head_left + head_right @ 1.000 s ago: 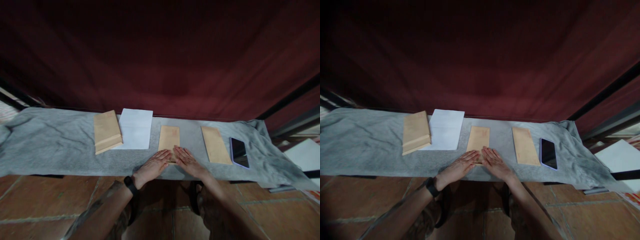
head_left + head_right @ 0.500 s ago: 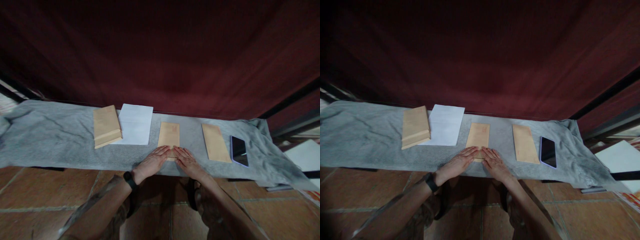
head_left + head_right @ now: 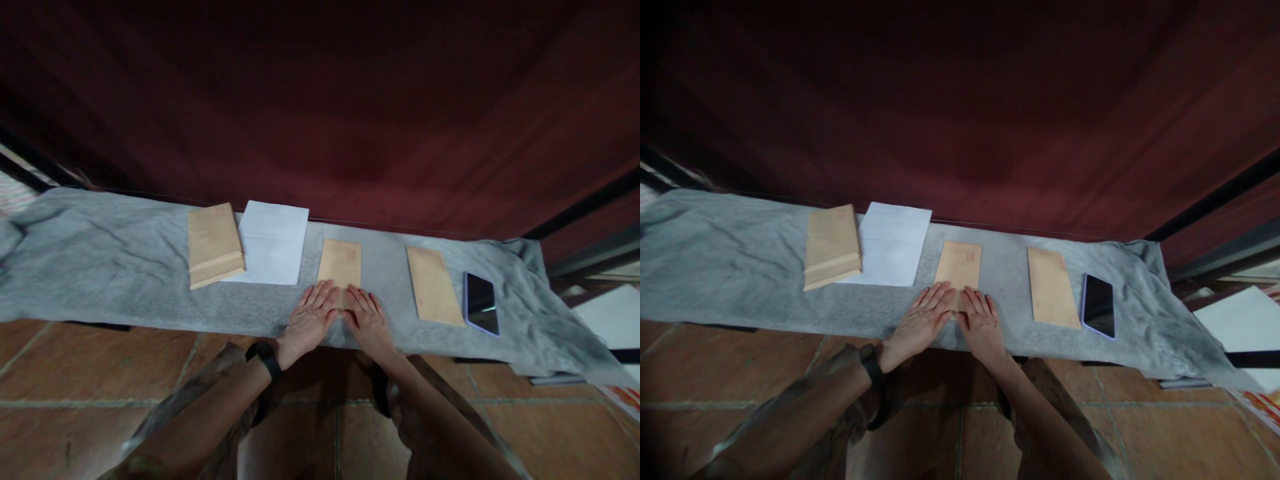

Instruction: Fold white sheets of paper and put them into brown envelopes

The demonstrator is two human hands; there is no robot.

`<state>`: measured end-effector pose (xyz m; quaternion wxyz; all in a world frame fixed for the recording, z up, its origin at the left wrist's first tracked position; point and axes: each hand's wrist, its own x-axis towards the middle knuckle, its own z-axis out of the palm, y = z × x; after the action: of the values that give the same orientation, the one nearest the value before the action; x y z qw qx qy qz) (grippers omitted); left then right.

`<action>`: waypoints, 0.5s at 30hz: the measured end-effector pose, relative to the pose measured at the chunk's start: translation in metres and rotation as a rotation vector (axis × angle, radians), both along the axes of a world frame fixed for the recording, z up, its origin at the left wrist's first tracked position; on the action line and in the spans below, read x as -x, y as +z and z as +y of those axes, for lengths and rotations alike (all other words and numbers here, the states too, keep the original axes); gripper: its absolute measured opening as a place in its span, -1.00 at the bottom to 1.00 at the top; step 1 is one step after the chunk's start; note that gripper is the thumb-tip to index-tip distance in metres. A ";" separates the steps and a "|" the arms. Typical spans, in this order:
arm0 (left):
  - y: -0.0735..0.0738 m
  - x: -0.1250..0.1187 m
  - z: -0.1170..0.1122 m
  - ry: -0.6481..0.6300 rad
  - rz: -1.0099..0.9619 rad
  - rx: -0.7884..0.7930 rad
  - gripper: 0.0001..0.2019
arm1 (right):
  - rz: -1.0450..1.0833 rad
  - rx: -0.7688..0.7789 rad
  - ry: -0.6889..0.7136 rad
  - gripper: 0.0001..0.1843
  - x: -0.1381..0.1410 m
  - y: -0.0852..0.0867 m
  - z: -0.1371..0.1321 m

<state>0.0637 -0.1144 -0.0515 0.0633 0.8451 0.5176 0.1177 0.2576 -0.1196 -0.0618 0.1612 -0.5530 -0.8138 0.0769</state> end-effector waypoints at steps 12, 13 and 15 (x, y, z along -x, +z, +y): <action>-0.006 0.013 0.003 0.204 -0.059 0.008 -0.43 | 0.049 0.056 0.023 -0.43 -0.018 -0.010 0.009; -0.006 0.014 0.004 0.201 -0.090 0.019 -0.43 | 0.061 0.058 0.036 -0.42 -0.020 -0.012 0.010; -0.005 0.013 0.005 0.195 -0.175 0.048 -0.42 | 0.090 0.055 0.058 -0.39 -0.022 -0.015 0.013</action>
<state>0.0503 -0.1089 -0.0566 0.1166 0.7755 0.5924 0.1844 0.2797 -0.1070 -0.0767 0.1802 -0.5294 -0.8190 0.1287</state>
